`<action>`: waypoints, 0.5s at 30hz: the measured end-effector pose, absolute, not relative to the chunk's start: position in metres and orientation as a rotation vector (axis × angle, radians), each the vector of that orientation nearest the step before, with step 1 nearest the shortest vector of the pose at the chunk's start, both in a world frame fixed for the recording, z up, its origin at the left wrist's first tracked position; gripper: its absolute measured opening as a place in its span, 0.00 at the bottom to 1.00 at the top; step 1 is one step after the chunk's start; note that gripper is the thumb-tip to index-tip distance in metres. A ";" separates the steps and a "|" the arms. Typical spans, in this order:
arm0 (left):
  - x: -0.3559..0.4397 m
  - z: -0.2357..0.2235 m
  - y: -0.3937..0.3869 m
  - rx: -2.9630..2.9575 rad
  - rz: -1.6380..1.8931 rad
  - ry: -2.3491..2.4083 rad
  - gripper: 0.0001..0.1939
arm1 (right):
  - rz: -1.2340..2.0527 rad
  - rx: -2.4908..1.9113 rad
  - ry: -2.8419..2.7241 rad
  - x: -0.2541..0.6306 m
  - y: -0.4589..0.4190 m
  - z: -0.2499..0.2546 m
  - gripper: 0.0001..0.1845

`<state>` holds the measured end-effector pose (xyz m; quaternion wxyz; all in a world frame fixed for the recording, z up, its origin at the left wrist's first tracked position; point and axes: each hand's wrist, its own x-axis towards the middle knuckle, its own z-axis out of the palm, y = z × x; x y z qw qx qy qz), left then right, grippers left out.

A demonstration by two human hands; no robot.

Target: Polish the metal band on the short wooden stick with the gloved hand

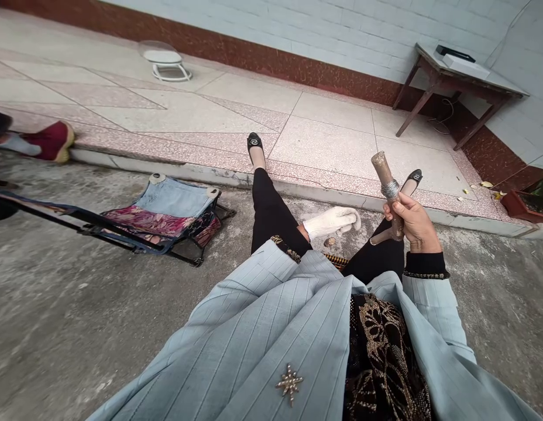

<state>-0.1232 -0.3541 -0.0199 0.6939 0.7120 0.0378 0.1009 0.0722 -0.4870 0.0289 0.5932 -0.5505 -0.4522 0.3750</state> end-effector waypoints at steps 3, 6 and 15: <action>-0.123 -0.019 -0.353 1.598 0.189 0.123 0.20 | 0.908 -1.226 -1.017 0.073 -0.484 0.027 0.14; -0.121 -0.023 -0.350 1.591 0.238 0.193 0.20 | 0.919 -1.197 -0.975 0.076 -0.483 0.024 0.14; -0.120 -0.026 -0.341 1.781 0.268 0.206 0.14 | 0.743 -1.257 -0.925 0.077 -0.474 0.025 0.12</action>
